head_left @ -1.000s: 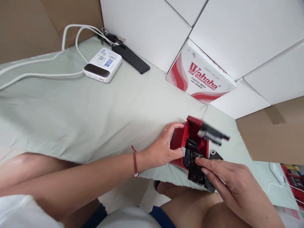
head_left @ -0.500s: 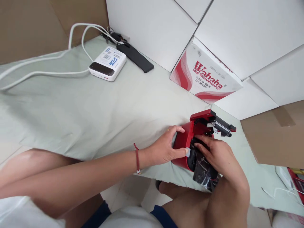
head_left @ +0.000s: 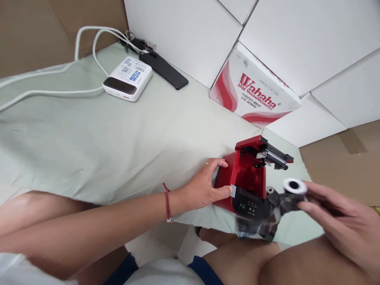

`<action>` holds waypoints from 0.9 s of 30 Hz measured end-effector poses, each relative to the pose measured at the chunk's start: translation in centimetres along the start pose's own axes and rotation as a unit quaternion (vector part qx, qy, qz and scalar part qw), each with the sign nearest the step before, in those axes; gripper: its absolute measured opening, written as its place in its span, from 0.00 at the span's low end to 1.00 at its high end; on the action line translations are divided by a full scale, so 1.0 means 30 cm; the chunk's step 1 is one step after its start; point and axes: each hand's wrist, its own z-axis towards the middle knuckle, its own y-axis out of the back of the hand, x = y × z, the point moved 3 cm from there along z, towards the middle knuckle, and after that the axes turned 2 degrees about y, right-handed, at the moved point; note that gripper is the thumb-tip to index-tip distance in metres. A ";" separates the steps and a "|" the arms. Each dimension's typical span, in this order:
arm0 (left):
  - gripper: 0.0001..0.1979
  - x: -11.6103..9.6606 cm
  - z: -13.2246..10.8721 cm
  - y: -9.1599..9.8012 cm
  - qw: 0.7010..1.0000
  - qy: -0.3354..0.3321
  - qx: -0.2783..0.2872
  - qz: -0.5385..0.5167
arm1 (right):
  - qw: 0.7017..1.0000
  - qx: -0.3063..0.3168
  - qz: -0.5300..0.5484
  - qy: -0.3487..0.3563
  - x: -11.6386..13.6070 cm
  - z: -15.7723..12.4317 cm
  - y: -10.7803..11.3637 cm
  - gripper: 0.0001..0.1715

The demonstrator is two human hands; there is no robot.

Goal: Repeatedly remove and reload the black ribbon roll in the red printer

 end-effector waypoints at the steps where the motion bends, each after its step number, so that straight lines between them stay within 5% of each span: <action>1: 0.29 0.001 0.000 0.000 1.000 0.002 0.000 0.001 | 0.999 -0.013 -0.012 -0.029 -0.046 -0.011 0.039 0.23; 4: 0.30 -0.001 0.001 -0.001 1.000 0.009 -0.003 -0.006 | 0.992 0.054 -0.038 -0.107 -0.163 0.017 0.038 0.33; 9: 0.29 -0.013 -0.001 -0.002 1.000 0.019 -0.001 -0.004 | 0.949 0.283 0.018 -0.137 -0.177 0.126 -0.200 0.27; 11: 0.29 -0.014 -0.003 -0.002 1.000 0.024 -0.002 -0.005 | 0.933 0.330 0.055 -0.133 -0.159 0.134 -0.256 0.25; 18: 0.29 -0.006 -0.005 -0.004 0.999 0.030 -0.005 -0.020 | 0.940 0.244 -0.103 -0.215 -0.322 0.078 -0.136 0.39; 21: 0.28 -0.007 -0.005 -0.003 0.999 0.029 -0.003 -0.020 | 0.931 0.269 -0.100 -0.225 -0.381 0.083 -0.161 0.36; 24: 0.27 -0.012 -0.006 -0.001 1.000 0.017 -0.006 -0.008 | 0.932 0.295 -0.063 -0.200 -0.367 0.097 -0.206 0.28; 27: 0.26 -0.016 -0.007 0.000 1.000 0.014 -0.007 -0.006 | 0.935 0.315 -0.023 -0.163 -0.311 0.070 -0.163 0.24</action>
